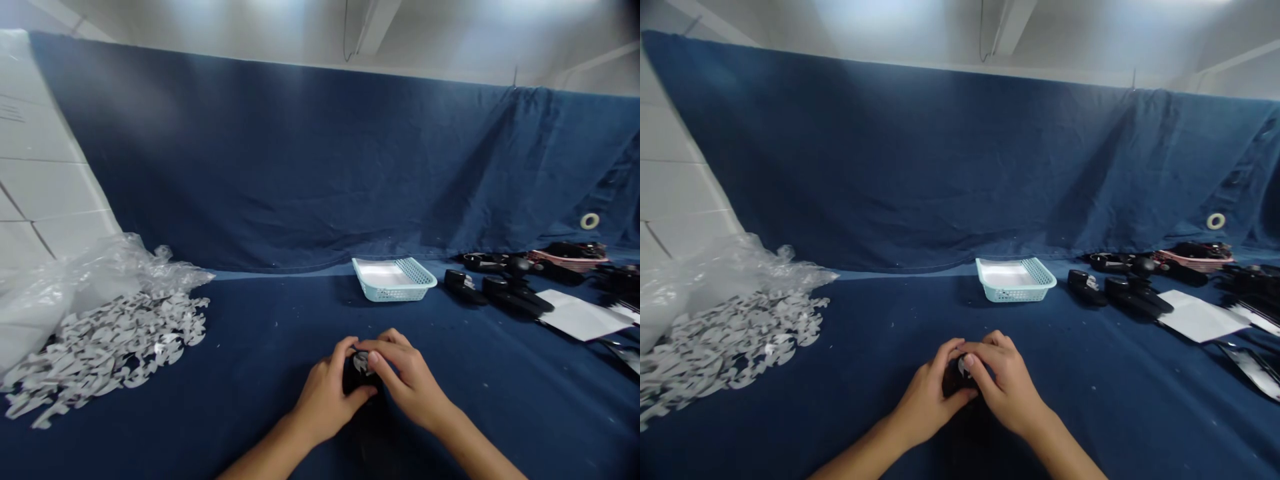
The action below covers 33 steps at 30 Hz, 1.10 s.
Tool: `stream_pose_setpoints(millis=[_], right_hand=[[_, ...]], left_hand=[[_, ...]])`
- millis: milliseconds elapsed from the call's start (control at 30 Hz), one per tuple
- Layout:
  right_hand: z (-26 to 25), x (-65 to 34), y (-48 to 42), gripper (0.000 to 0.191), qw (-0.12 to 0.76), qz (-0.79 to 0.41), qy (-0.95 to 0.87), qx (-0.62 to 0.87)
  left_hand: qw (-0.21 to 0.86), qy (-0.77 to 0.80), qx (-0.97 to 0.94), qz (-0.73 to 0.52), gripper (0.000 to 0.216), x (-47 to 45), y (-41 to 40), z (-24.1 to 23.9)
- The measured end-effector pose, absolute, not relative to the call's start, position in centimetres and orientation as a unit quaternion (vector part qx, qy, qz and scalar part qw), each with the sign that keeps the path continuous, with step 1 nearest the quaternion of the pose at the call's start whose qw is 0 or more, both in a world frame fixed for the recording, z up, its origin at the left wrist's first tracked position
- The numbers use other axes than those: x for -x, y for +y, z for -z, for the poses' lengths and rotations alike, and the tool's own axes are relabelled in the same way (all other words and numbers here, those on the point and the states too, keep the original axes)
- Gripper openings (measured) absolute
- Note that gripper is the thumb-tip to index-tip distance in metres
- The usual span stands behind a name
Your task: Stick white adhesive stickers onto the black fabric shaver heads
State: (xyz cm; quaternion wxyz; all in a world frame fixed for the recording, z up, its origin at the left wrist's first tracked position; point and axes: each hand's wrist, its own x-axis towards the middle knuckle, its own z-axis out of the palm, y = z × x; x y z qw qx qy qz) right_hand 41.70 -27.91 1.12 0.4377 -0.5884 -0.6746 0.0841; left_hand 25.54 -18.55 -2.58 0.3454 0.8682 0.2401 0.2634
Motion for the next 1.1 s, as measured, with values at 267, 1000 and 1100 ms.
stream_pose_setpoints(millis=[267,1000,1100], right_hand=[[-0.3,-41.7,-27.5,0.033,0.402,-0.075,-0.69,0.597],[-1.5,-40.6,-27.8,0.044,0.273,0.024,-0.774,0.57],[-1.3,-40.7,-27.6,0.041,0.267,0.025,-0.768,0.582]], left_hand=[[0.343,0.242,-0.873,-0.248,0.07,-25.6,-18.6,2.4],[0.302,0.252,-0.88,-0.268,0.07,-25.5,-18.9,2.6],[0.302,0.258,-0.882,-0.254,0.07,-25.5,-18.9,2.5]])
